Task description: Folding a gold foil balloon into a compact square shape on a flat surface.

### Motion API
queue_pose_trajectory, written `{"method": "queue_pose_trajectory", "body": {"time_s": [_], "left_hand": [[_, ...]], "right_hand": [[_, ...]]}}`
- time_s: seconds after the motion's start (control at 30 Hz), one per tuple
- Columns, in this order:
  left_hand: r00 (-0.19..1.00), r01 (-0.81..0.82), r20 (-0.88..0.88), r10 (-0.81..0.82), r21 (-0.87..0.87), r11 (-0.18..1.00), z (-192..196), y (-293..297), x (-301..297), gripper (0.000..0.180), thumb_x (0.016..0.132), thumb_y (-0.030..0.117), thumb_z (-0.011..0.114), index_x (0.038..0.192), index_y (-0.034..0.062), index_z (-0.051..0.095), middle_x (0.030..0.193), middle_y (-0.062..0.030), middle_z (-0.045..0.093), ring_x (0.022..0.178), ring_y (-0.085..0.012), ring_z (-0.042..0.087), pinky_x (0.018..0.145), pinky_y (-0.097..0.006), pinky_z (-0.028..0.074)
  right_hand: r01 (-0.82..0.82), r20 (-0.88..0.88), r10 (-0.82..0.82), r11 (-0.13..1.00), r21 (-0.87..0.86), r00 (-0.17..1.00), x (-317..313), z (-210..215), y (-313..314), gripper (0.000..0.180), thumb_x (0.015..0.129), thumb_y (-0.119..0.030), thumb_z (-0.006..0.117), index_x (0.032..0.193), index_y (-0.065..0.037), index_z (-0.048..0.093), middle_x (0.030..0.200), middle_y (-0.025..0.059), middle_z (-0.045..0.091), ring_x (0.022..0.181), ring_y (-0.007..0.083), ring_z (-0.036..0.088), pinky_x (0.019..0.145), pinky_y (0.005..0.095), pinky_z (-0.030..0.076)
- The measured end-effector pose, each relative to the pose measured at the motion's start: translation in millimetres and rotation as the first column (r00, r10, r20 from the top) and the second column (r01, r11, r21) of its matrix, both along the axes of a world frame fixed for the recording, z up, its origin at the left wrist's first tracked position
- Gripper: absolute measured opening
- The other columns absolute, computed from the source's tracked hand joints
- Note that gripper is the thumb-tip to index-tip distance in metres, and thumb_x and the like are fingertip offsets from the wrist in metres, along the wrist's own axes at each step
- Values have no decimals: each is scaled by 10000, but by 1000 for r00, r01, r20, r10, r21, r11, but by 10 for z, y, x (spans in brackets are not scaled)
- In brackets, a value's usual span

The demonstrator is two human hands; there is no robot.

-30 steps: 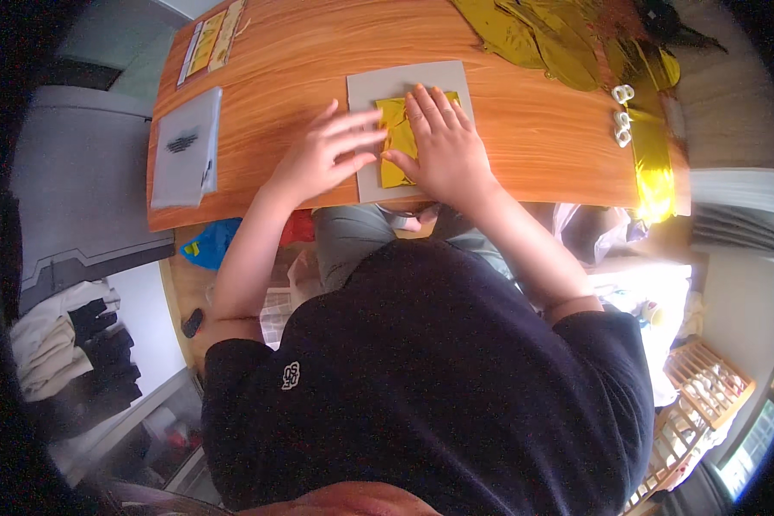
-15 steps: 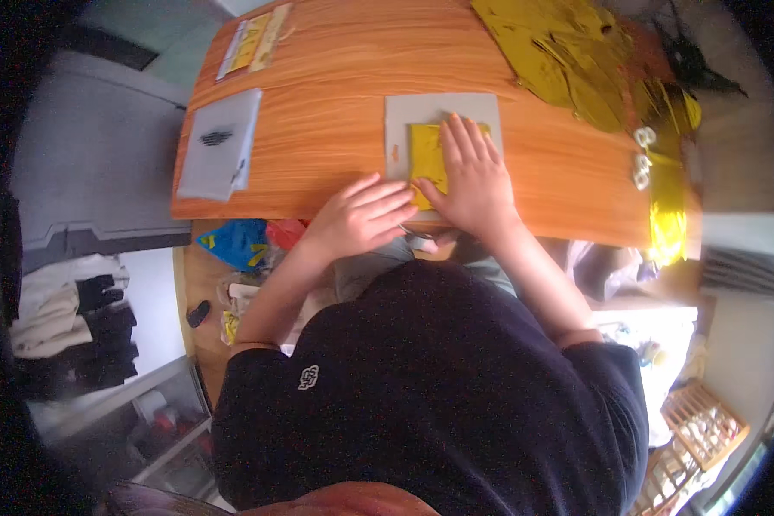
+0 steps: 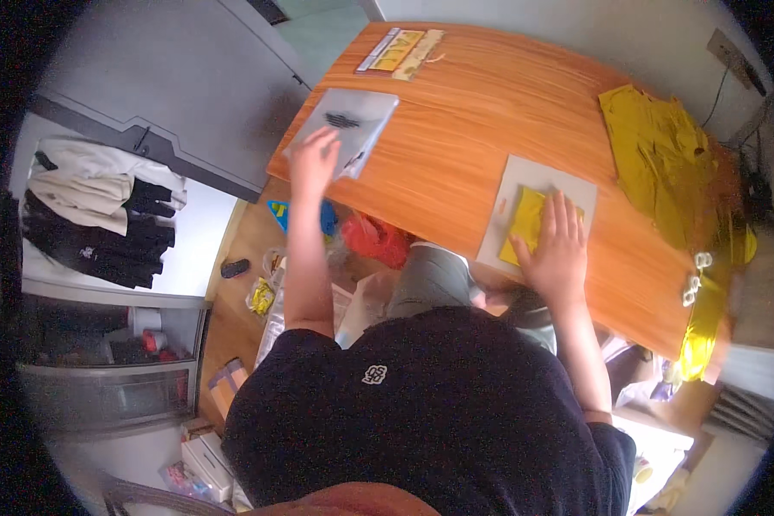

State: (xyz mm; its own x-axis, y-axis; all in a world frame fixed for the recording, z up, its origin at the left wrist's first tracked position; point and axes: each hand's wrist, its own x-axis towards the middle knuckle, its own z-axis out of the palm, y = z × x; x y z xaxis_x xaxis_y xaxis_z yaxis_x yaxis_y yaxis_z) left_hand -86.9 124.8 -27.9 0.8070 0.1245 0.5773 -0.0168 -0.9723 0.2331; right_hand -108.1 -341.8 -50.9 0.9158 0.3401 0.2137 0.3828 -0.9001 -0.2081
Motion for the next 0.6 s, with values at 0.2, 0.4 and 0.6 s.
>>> {"method": "queue_pose_trajectory", "body": {"time_s": [0.2, 0.4, 0.6], "left_hand": [[979, 69, -184, -89, -111, 991, -98, 817, 18, 351, 874, 391, 738, 1104, 132, 797, 1065, -111, 751, 999, -292, 708, 891, -380, 538], [987, 9, -161, -13, -27, 1000, 55, 815, 83, 312, 919, 399, 703, 972, 109, 804, 1020, -76, 753, 956, -279, 710, 842, -359, 546], [991, -105, -99, 87, -196, 975, 866, 210, 108, 289, 965, 323, 686, 1085, 73, 768, 1037, -122, 745, 880, -246, 712, 797, -327, 532]], "right_hand": [[-20, 3, 20, 1000, 21, 1000, 21, -13, 22, 834, 954, -513, 617, 1535, 32, 370, 1610, 225, 360, 1515, 375, 301, 1237, 471, 254], [-7, 14, 7, 999, 32, 1000, -4, -5, 14, 839, 951, -521, 620, 1530, 36, 378, 1605, 220, 370, 1515, 373, 305, 1234, 477, 256], [17, -2, -17, 999, 42, 1000, -4, -14, -17, 833, 946, -514, 627, 1528, 29, 385, 1605, 214, 374, 1512, 369, 311, 1234, 477, 258]]}}
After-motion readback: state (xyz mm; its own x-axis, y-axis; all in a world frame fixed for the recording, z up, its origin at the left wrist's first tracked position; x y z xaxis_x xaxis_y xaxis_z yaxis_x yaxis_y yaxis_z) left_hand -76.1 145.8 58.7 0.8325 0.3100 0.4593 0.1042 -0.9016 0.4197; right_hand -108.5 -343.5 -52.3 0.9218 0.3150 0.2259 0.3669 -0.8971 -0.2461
